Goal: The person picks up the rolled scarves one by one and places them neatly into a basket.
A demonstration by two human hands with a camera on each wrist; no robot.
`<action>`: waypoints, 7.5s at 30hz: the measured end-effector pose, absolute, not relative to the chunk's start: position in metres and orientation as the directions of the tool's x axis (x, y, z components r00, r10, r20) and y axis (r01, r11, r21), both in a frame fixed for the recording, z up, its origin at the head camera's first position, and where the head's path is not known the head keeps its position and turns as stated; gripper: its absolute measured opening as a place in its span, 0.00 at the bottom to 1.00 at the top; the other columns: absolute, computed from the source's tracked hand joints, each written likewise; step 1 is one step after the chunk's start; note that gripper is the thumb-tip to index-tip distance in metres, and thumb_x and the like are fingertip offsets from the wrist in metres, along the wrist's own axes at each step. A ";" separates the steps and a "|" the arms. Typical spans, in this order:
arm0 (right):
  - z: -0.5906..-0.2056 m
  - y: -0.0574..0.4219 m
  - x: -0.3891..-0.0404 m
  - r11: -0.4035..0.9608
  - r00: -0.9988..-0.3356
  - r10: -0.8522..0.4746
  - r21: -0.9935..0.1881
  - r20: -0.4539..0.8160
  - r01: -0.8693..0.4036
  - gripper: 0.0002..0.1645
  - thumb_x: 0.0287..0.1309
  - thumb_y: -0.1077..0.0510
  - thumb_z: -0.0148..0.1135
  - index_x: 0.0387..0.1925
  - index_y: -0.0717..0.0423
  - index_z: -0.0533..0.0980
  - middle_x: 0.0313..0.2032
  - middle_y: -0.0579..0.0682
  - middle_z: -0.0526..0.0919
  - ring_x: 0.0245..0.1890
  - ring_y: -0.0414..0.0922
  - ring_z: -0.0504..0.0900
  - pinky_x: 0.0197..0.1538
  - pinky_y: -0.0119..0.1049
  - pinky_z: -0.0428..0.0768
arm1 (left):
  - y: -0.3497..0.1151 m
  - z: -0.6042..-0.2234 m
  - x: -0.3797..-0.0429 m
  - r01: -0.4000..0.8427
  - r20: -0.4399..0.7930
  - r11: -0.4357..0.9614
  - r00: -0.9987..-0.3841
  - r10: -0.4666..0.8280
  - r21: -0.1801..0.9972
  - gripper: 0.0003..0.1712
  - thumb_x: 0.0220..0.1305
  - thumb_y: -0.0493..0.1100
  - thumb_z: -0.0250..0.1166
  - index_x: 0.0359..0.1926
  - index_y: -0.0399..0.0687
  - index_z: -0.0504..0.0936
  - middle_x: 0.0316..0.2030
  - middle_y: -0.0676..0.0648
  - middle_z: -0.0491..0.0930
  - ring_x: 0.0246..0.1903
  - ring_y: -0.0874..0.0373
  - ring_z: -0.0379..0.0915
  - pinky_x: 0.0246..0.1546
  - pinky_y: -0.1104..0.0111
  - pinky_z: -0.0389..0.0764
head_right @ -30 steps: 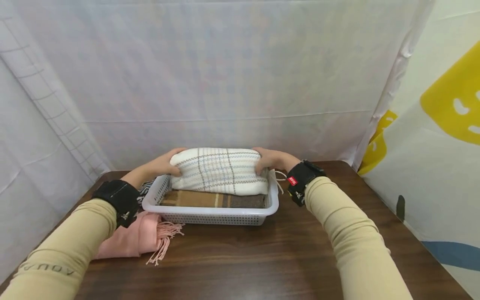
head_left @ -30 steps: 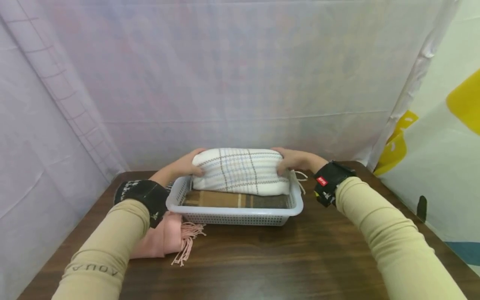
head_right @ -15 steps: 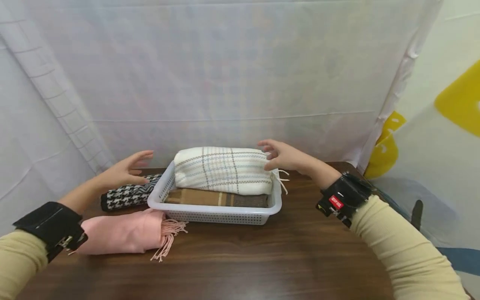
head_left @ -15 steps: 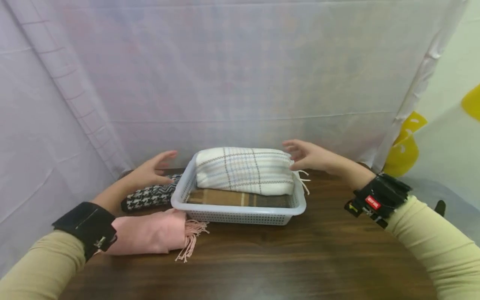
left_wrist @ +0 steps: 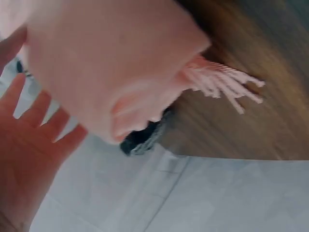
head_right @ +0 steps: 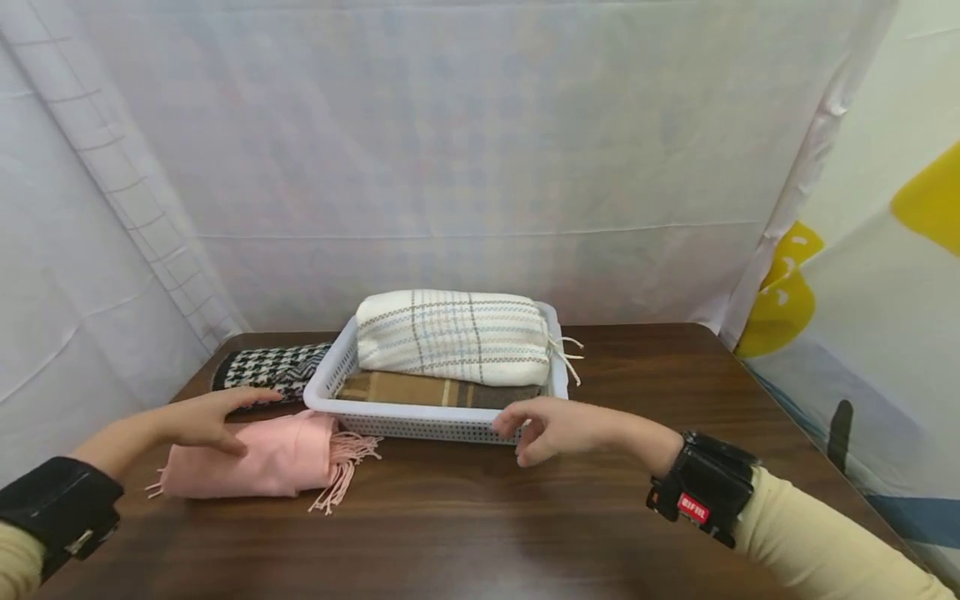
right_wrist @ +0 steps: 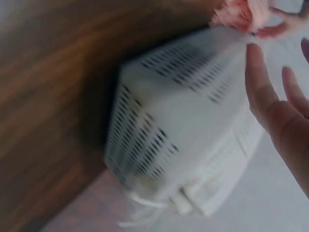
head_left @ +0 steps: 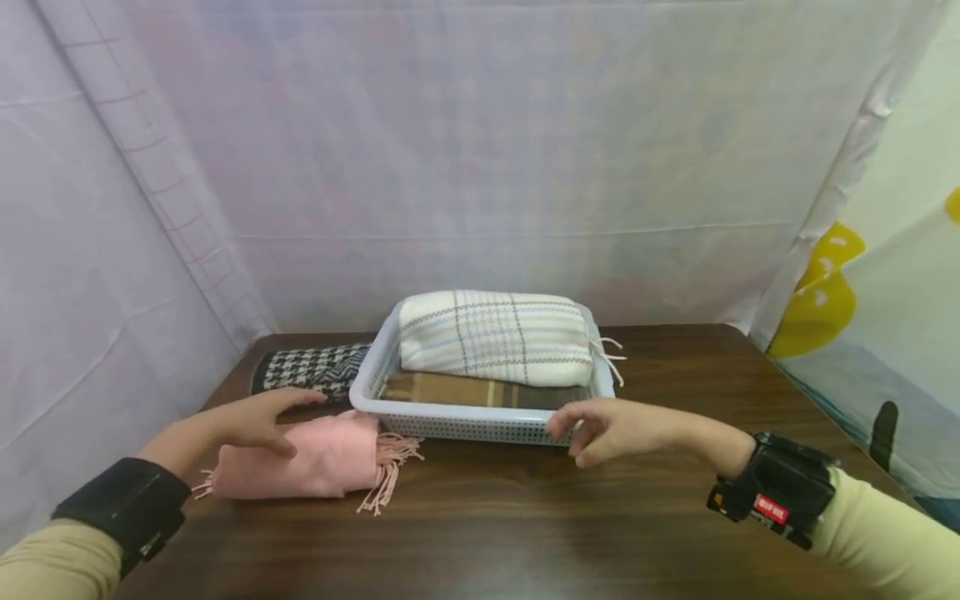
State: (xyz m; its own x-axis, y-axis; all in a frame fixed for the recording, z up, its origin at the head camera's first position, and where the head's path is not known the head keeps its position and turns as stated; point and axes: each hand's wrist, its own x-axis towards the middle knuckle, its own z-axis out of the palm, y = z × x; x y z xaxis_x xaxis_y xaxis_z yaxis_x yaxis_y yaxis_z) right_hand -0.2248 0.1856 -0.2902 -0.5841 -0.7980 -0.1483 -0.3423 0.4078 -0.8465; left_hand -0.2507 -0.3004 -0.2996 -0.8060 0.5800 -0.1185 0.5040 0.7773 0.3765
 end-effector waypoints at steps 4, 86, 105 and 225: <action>-0.304 0.187 -0.218 0.465 -0.554 -0.795 -0.834 -0.246 -0.297 0.26 0.50 0.67 0.59 0.53 0.63 0.69 0.49 0.60 0.71 0.41 0.46 0.77 0.41 0.31 0.78 | -0.306 -0.312 -0.248 0.438 -0.237 0.801 -0.797 0.556 0.407 0.50 0.36 0.41 0.73 0.62 0.31 0.61 0.59 0.28 0.63 0.58 0.31 0.57 0.54 0.40 0.59; -0.341 0.159 -0.195 0.666 -0.675 -0.719 -0.442 -0.166 -0.601 0.55 0.31 0.58 0.71 0.66 0.48 0.57 0.55 0.56 0.69 0.51 0.52 0.71 0.49 0.48 0.73 | -0.045 -0.348 -0.232 0.619 -0.396 0.720 -0.604 0.692 0.314 0.55 0.34 0.51 0.76 0.65 0.54 0.58 0.51 0.45 0.73 0.48 0.56 0.70 0.48 0.68 0.71; -0.352 0.166 -0.204 0.741 -0.729 -0.632 -0.478 -0.260 -0.472 0.48 0.22 0.65 0.66 0.56 0.59 0.63 0.42 0.49 0.73 0.43 0.43 0.71 0.46 0.38 0.72 | -0.093 -0.346 -0.225 0.479 -0.476 0.821 -0.670 0.570 0.310 0.55 0.28 0.48 0.79 0.60 0.51 0.59 0.48 0.48 0.65 0.48 0.57 0.61 0.48 0.62 0.71; -0.262 0.169 -0.301 0.702 -0.828 -0.471 -0.698 -0.304 -0.144 0.40 0.48 0.66 0.56 0.65 0.62 0.57 0.51 0.67 0.70 0.36 0.46 0.77 0.37 0.36 0.79 | -0.145 -0.247 -0.296 0.118 -0.369 0.743 -0.810 0.456 0.659 0.45 0.57 0.40 0.62 0.71 0.50 0.49 0.33 0.43 0.74 0.17 0.63 0.59 0.24 0.69 0.66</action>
